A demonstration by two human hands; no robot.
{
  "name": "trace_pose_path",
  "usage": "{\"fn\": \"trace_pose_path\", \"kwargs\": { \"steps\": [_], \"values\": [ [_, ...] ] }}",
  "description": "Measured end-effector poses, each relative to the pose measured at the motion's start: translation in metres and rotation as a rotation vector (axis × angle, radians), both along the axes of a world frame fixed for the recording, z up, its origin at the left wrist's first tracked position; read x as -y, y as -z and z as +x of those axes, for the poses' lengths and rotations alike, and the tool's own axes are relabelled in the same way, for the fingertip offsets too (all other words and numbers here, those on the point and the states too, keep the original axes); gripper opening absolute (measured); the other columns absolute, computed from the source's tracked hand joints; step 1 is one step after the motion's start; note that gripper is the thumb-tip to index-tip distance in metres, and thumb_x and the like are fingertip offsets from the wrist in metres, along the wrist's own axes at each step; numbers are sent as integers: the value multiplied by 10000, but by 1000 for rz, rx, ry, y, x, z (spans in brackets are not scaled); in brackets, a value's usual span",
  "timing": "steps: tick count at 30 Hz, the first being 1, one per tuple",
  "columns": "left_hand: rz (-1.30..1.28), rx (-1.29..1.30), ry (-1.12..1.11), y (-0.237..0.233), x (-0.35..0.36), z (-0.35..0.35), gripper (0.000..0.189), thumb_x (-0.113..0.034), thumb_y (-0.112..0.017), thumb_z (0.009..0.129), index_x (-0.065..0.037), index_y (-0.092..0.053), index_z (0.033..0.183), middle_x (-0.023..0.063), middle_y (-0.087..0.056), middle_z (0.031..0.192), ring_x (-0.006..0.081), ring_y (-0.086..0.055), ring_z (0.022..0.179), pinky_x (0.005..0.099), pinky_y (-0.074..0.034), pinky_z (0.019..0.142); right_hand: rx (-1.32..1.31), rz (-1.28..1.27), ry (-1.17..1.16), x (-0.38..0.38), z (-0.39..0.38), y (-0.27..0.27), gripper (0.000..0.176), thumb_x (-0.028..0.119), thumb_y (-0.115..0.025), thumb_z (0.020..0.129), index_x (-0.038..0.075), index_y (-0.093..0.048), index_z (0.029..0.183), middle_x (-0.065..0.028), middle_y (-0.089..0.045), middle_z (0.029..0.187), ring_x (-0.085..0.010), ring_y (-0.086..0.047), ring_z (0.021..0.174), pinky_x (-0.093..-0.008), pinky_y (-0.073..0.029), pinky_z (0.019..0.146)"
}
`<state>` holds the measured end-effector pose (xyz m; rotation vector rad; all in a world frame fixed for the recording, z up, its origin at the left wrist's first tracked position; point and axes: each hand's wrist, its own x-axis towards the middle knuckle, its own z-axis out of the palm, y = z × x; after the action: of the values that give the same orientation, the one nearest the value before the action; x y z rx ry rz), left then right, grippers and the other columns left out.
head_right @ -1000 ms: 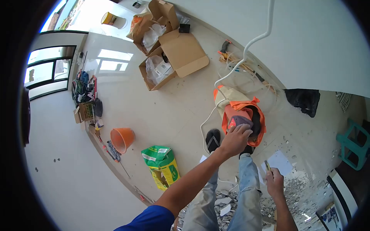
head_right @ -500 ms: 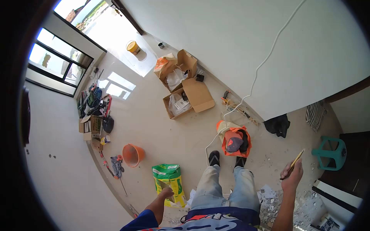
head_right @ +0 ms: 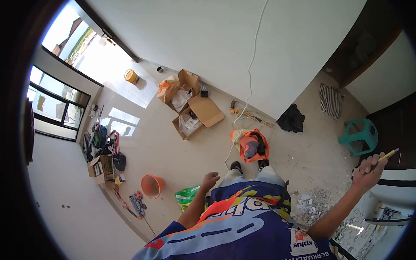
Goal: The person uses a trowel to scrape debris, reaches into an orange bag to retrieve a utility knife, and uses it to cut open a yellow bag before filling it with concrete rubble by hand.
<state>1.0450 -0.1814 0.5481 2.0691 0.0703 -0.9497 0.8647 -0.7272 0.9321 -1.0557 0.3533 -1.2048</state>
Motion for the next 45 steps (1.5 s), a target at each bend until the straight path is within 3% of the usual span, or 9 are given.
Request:
{"fn": "trace_pose_path", "kwargs": {
  "steps": [13,23,34,38,39,41,42,43,45],
  "values": [
    [214,116,466,36,-70,50,293,-318,-658,785,-35,-712,835,216,-698,953,411,-666,901,477,-536,815,-119,-18,706,-26,-112,-93,422,519,-541,1025,100,-554,974,12,-485,661,-82,-337,444,-232,-274,405],
    [160,100,578,34,-5,108,314,-320,-623,814,-26,-707,885,229,-682,1059,423,-636,1008,482,-514,893,-444,-87,1151,-64,-275,-159,348,394,-538,1026,59,-572,939,-23,-521,665,-83,-358,413,-227,-274,353],
    [-45,295,774,17,79,118,293,-297,-584,841,-22,-686,835,234,-672,954,446,-627,952,520,-502,856,-1627,-987,1697,-107,-467,-193,709,118,-715,854,128,-433,1504,-162,-674,1215,-296,-681,979,-380,-565,838],
    [48,249,866,18,72,121,302,-301,-567,858,-23,-672,805,235,-664,925,448,-624,952,536,-495,846,-1563,-1025,1693,-109,-430,-193,490,209,-659,919,56,-522,1364,-135,-700,1081,-270,-685,815,-335,-565,710],
    [-85,284,787,30,62,121,297,-233,-658,817,23,-557,707,134,-493,639,217,-458,600,414,-409,602,-1556,-1035,1727,-117,-413,-200,450,232,-645,935,39,-544,1329,-128,-707,1048,-264,-686,774,-324,-565,678],
    [-49,390,1060,79,38,127,225,-186,-599,831,-29,-561,674,100,-523,634,164,-512,521,374,-482,513,-1738,-969,1852,-133,-414,-207,495,158,-670,907,60,-530,1372,-190,-689,1138,-342,-692,931,-381,-559,776],
    [-31,324,975,100,26,126,226,-194,-586,781,-45,-567,613,169,-609,667,335,-632,640,472,-497,595,-1831,-931,1911,-140,-415,-211,527,121,-682,893,71,-523,1393,-221,-680,1184,-382,-695,1009,-410,-556,825],
    [57,-76,708,88,25,122,190,-152,-572,777,-60,-558,611,123,-548,569,268,-577,489,452,-474,483,-1799,-902,1883,-145,-391,-210,485,129,-648,918,65,-525,1383,-227,-680,1150,-396,-691,979,-429,-544,829],
    [247,-36,899,102,10,119,176,-196,-582,812,-74,-642,700,93,-590,600,211,-632,525,370,-529,481,-1149,-463,1726,-146,-350,-213,219,213,-610,966,67,-579,1126,-109,-597,868,-227,-548,687,-328,-398,595]
  ]
}}
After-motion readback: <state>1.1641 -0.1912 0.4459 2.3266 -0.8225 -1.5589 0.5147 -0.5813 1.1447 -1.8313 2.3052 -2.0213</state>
